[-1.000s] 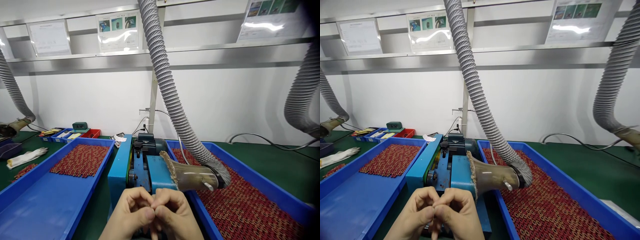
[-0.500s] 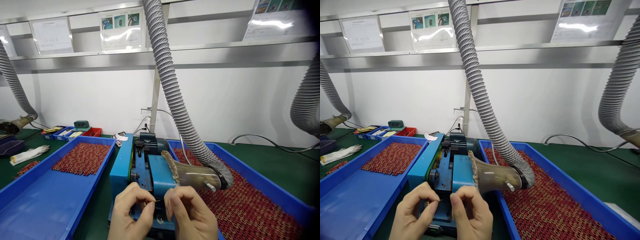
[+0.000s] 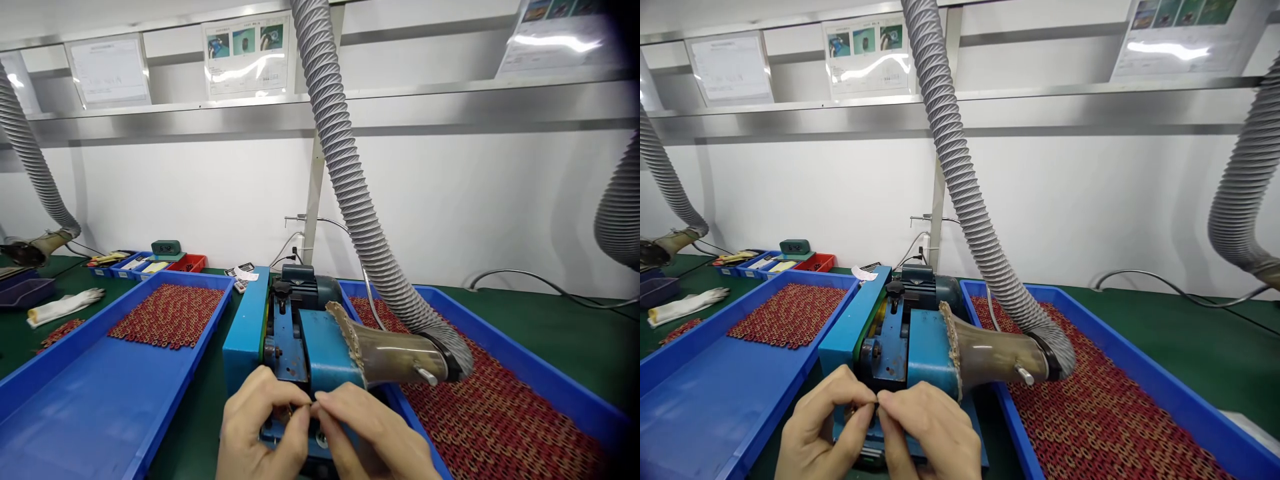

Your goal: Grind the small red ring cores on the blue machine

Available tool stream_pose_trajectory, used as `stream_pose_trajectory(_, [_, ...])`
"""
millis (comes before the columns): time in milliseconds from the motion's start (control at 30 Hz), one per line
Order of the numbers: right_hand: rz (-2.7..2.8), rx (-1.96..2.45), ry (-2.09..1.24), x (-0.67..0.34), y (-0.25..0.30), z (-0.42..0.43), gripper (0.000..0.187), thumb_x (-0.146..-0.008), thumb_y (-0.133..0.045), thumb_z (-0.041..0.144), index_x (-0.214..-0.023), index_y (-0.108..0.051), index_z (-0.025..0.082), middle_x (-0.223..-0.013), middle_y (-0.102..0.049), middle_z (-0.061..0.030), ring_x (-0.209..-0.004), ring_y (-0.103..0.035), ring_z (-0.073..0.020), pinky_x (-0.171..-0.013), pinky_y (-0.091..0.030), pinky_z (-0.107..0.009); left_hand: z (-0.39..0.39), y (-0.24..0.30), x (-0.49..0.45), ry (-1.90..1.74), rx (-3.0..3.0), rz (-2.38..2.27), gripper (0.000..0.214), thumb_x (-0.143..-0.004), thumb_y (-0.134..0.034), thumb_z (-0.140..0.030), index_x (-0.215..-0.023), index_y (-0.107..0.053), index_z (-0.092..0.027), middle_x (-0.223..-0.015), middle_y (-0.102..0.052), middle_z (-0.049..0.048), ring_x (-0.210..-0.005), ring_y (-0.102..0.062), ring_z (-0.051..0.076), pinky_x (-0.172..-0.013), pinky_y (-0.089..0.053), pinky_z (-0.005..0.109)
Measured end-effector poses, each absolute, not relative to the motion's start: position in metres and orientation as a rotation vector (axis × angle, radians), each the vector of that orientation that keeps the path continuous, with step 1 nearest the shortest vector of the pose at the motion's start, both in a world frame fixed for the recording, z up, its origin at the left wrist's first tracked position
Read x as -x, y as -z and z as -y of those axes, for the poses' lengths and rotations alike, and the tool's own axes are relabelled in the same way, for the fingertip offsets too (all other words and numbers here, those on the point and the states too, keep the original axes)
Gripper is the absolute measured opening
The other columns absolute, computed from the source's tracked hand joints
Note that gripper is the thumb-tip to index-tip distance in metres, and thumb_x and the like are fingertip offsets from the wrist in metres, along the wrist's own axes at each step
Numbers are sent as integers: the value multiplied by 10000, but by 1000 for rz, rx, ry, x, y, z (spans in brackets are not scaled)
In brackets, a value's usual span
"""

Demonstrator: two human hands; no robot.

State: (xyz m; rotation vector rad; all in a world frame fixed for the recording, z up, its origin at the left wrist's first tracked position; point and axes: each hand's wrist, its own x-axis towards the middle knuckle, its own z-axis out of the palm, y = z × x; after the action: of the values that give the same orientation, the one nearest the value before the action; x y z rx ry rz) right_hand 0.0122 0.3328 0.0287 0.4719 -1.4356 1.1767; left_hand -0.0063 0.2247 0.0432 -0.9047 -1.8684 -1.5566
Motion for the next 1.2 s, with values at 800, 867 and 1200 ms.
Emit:
stream_pose_trajectory(800, [1713,-648,-987,-14,-29,-347,198,-796,-500,10,-870,-568,180,-721,-612,-35,-658,-575,-162,-618,-460,-279,-214,-46,17,841,1147,1829,134,-806,-487,-55,-814,-515,-185,-586,-468,-11,-553,-430,114,-521,-332,260])
stream_pose_trajectory(867, [1824,-539,-1254,-15,-28,-344,156,-870,-446,133,-735,-506,180,-633,-541,-19,-576,-525,-143,-542,-420,-257,-215,-44,17,686,1118,1755,136,-790,-514,-55,-846,-525,-179,-566,-447,-12,-546,-393,121,-514,-304,273])
stream_pose_trajectory(1200, [1630,-748,-1231,-12,-30,-351,333,-775,-570,-7,-1014,-594,223,-815,-662,-25,-781,-609,-175,-706,-502,-292,-216,-47,17,1150,1145,1885,147,-811,-482,-64,-790,-521,-204,-611,-474,-25,-567,-469,98,-536,-370,221])
